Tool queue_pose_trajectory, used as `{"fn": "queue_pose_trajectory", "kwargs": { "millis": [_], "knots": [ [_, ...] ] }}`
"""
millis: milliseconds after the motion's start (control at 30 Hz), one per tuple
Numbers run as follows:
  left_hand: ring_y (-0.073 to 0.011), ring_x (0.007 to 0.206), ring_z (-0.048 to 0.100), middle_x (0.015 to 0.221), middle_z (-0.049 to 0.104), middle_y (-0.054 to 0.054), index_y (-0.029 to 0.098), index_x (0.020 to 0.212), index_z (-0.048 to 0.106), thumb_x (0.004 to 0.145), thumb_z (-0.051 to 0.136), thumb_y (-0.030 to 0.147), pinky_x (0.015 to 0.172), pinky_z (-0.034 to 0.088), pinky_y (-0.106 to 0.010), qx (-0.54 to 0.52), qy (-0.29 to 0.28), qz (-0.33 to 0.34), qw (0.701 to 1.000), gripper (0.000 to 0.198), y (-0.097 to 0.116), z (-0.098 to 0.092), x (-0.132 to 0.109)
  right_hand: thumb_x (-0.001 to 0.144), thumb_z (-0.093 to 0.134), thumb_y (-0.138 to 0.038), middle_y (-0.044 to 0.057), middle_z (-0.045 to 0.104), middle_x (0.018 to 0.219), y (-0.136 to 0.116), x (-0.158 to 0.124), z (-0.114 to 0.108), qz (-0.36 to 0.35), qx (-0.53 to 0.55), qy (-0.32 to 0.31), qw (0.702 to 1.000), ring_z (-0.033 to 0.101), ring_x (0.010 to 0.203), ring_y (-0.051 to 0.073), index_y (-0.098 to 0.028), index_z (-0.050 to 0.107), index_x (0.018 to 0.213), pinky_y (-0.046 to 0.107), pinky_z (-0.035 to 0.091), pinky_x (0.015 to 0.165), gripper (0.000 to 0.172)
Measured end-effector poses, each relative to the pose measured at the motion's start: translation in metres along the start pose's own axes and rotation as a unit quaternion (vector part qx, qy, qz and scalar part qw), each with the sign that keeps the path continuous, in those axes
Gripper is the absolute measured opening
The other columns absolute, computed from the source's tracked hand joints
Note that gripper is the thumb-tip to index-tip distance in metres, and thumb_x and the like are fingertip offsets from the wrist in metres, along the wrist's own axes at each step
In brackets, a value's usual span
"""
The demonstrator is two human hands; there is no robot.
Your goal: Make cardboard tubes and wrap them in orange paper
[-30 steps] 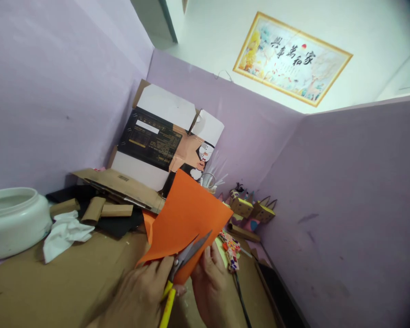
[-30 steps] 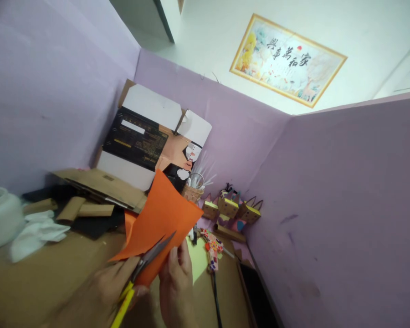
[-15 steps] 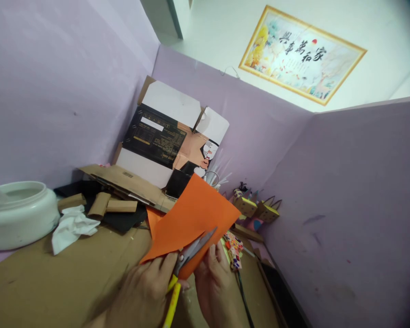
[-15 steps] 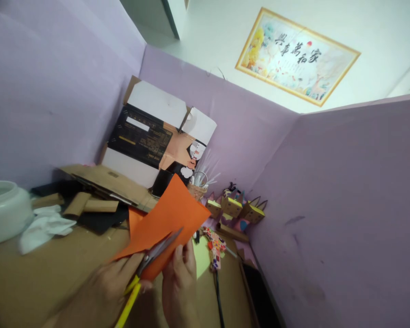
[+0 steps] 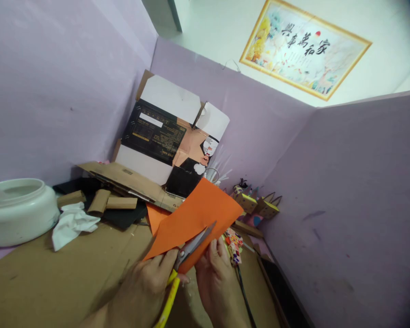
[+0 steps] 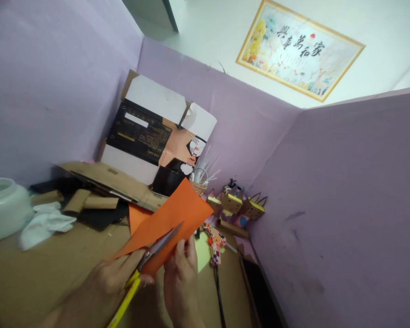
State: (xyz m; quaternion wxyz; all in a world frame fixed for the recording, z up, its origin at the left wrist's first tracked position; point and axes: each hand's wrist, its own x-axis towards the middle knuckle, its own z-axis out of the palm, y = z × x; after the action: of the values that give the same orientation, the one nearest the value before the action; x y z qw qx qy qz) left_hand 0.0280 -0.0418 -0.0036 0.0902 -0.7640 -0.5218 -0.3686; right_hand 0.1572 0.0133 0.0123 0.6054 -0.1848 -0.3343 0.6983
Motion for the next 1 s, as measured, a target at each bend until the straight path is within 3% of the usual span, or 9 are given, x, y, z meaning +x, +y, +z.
{"fn": "queue_pose_trajectory", "kwargs": {
  "millis": [167,333,533,733,933,1000],
  "knots": [
    [-0.0226,0.066,0.068,0.075,0.068,-0.004,0.016,0.103,0.052,0.083,0.056,0.016,0.061,0.055,-0.032,-0.034,-0.046,-0.035,0.998,0.020,0.001,-0.003,0.001,0.077,0.068,-0.031,-0.001,0.068,0.095,0.000,0.000,-0.001,-0.008,0.002,0.002,1.000,0.065,0.085,0.014,-0.031,0.059,0.108,0.034,0.049,0.090,0.032],
    [-0.0186,0.063,0.067,0.072,0.068,-0.003,0.019,0.101,0.055,0.087,0.051,0.022,0.058,0.052,-0.024,-0.069,-0.033,-0.038,0.996,0.015,0.001,-0.004,0.002,0.077,0.067,-0.030,-0.001,0.069,0.096,-0.001,-0.001,0.000,-0.007,-0.009,-0.002,1.000,0.065,0.085,0.015,-0.030,0.058,0.109,0.037,0.047,0.093,0.033],
    [-0.0163,0.060,0.067,0.067,0.067,-0.001,0.019,0.102,0.058,0.088,0.049,0.022,0.060,0.053,-0.021,-0.119,-0.035,-0.051,0.991,0.017,0.001,-0.007,0.003,0.079,0.065,-0.030,0.002,0.067,0.105,-0.001,0.001,0.000,-0.017,-0.019,-0.001,1.000,0.064,0.091,0.016,-0.029,0.056,0.114,0.037,0.047,0.092,0.036],
    [-0.0149,0.064,0.067,0.074,0.070,-0.002,0.020,0.105,0.058,0.086,0.050,0.021,0.060,0.052,-0.018,-0.162,-0.030,-0.064,0.984,0.021,-0.001,-0.007,0.003,0.079,0.066,-0.031,0.000,0.068,0.100,-0.001,0.000,0.000,-0.014,-0.033,0.009,0.999,0.063,0.091,0.015,-0.030,0.056,0.113,0.033,0.048,0.089,0.035],
    [-0.0179,0.071,0.067,0.082,0.070,-0.003,0.020,0.103,0.054,0.085,0.049,0.023,0.061,0.052,-0.023,-0.183,-0.111,-0.094,0.972,0.019,-0.002,-0.010,0.006,0.076,0.068,-0.035,0.002,0.068,0.100,-0.012,0.006,-0.001,-0.041,-0.109,-0.018,0.993,0.063,0.088,0.018,-0.026,0.062,0.105,0.029,0.050,0.079,0.031],
    [-0.0177,0.067,0.067,0.079,0.071,-0.002,0.021,0.106,0.053,0.083,0.050,0.022,0.060,0.052,-0.023,-0.180,-0.112,-0.088,0.973,0.023,-0.002,-0.014,0.007,0.075,0.069,-0.034,0.003,0.068,0.098,-0.017,0.009,-0.004,-0.044,-0.140,-0.017,0.989,0.062,0.087,0.018,-0.024,0.063,0.104,0.027,0.050,0.077,0.031]
  ]
}}
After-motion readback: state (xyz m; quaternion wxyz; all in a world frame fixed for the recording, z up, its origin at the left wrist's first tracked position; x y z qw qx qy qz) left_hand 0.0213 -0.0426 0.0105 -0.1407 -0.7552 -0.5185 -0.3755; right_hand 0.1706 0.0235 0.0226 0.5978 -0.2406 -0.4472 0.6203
